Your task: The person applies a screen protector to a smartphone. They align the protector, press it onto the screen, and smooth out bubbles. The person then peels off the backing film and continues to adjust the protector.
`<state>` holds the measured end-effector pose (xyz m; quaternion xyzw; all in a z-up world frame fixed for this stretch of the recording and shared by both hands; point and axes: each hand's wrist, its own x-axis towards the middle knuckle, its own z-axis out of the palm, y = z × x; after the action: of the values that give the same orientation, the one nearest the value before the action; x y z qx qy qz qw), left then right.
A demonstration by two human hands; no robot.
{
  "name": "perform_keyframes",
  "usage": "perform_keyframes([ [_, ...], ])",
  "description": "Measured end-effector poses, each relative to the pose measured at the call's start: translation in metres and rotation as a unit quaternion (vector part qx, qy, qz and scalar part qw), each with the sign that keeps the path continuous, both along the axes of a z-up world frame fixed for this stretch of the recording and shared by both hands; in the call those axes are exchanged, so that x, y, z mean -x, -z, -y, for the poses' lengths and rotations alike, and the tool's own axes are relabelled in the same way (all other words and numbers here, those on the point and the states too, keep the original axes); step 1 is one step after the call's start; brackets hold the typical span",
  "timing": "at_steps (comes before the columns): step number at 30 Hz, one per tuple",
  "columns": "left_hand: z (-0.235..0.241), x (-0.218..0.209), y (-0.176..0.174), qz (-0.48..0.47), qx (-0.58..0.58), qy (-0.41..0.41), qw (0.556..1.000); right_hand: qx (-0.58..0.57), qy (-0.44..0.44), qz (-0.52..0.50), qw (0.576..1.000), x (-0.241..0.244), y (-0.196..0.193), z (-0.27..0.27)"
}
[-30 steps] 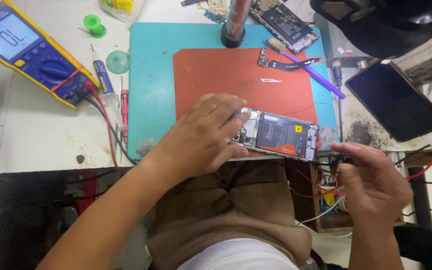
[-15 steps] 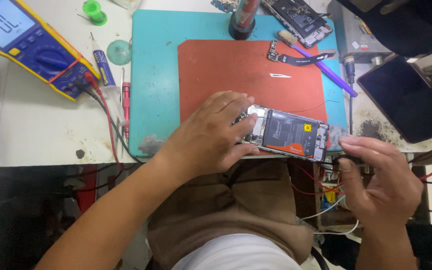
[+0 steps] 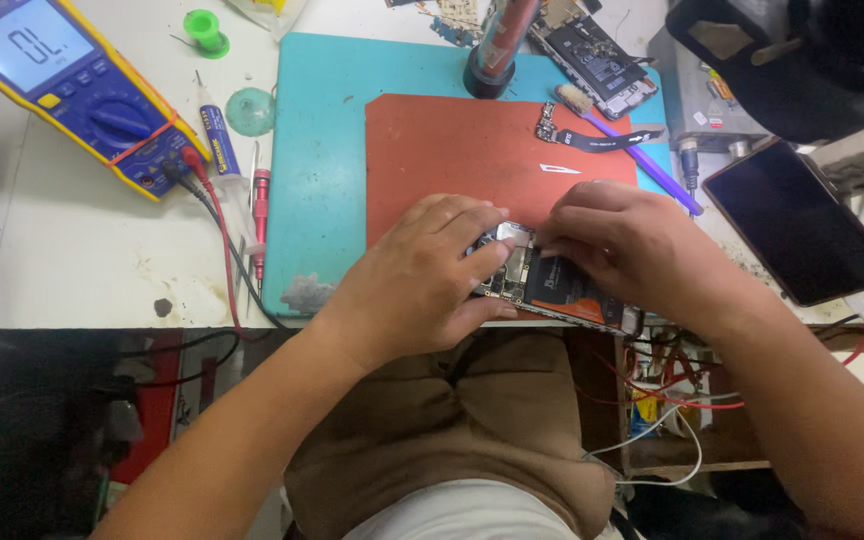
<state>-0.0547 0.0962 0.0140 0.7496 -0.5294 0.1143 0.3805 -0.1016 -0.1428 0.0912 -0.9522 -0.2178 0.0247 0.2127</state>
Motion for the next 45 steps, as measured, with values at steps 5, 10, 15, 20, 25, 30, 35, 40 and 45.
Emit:
perform_keyframes([
  [5,0.000,-0.002,0.001,0.003,0.007,0.004,1.000,0.035,-0.070,0.014,0.997,-0.010,-0.003,0.006],
  [10,0.000,-0.001,0.001,0.002,0.002,0.002,1.000,0.060,-0.116,-0.012,0.991,-0.021,-0.010,0.010],
  [15,0.000,0.001,0.002,0.008,0.002,-0.007,1.000,0.129,-0.165,0.003,0.978,-0.021,-0.018,0.006],
  [20,0.001,0.000,0.002,0.007,0.003,-0.008,1.000,0.167,-0.180,-0.010,0.969,-0.026,-0.021,-0.002],
  [25,0.000,0.000,0.002,-0.001,0.001,-0.003,1.000,0.133,-0.158,-0.117,0.972,-0.046,-0.023,-0.008],
  [30,0.001,-0.001,-0.005,-0.003,-0.006,-0.005,1.000,0.113,-0.169,-0.148,0.968,-0.055,-0.021,-0.007],
  [35,-0.001,0.001,0.000,0.006,0.000,-0.007,1.000,0.041,-0.177,-0.052,0.982,-0.041,-0.008,0.015],
  [40,0.000,0.001,-0.003,0.005,-0.008,-0.007,1.000,0.059,-0.231,0.045,0.970,-0.030,0.001,0.029],
  [45,0.001,0.001,-0.003,0.016,-0.017,-0.012,1.000,0.129,-0.260,0.024,0.957,-0.035,-0.007,0.022],
])
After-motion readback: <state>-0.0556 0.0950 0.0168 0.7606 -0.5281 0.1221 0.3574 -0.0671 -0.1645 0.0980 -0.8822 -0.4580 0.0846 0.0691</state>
